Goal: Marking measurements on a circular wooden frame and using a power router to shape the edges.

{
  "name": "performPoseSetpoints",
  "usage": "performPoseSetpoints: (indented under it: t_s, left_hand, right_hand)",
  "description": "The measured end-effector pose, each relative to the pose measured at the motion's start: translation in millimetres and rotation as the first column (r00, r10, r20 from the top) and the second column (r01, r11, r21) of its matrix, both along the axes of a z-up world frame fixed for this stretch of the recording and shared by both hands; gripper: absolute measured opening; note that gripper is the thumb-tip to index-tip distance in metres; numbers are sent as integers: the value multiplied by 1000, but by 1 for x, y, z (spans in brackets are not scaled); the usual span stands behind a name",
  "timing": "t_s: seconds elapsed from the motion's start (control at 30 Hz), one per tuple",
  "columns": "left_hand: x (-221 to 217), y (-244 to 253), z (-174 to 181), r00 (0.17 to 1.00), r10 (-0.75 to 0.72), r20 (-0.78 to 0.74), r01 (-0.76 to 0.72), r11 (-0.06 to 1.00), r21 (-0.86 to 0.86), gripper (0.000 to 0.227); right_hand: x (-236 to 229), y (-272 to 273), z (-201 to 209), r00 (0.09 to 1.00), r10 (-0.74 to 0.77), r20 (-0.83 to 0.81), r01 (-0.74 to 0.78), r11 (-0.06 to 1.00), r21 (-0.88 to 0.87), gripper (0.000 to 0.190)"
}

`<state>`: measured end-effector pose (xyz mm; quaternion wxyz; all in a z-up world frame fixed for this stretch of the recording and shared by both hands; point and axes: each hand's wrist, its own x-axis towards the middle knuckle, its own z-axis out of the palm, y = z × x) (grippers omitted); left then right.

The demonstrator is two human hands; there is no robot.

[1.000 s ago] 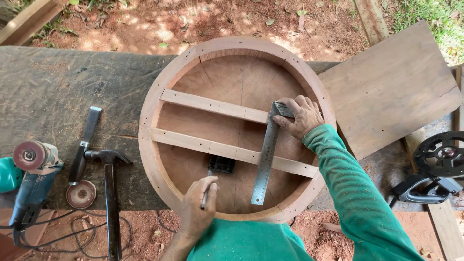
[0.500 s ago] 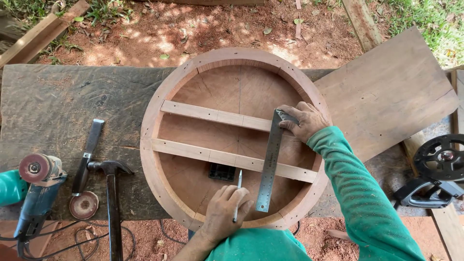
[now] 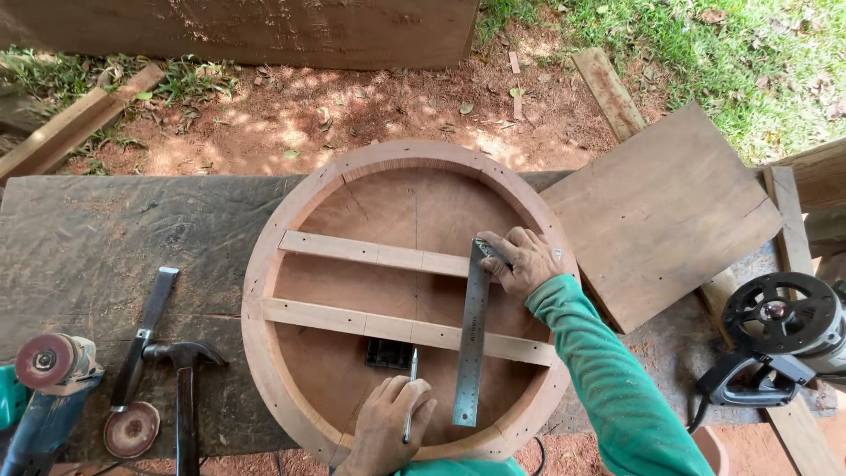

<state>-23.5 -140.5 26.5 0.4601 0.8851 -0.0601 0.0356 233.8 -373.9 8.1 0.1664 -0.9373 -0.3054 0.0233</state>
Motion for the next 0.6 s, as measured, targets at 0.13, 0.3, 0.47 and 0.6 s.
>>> performPoseSetpoints:
  t_s: [0.13,0.3,0.47,0.6]
  left_hand:
    - [3,-1,2,1000,-6,-26,6,1000,19,18]
    - [-6,0,4,999,5,37,-5,1000,21,17]
    - [-13,1,3,999,23,37,-24,1000,20,16]
    - [-14,0,1,999,39,14,-40,999,22,16]
  right_hand:
    - [0,2,7,1000,0,-6,0,1000,1,52]
    - [-11,2,0,999,39,34,-33,986,-165,75]
    - [-7,1,-5,998,55,20,-53,995,-88,83]
    - [-6,4,-4,999,48,19,-46,993,-105,87]
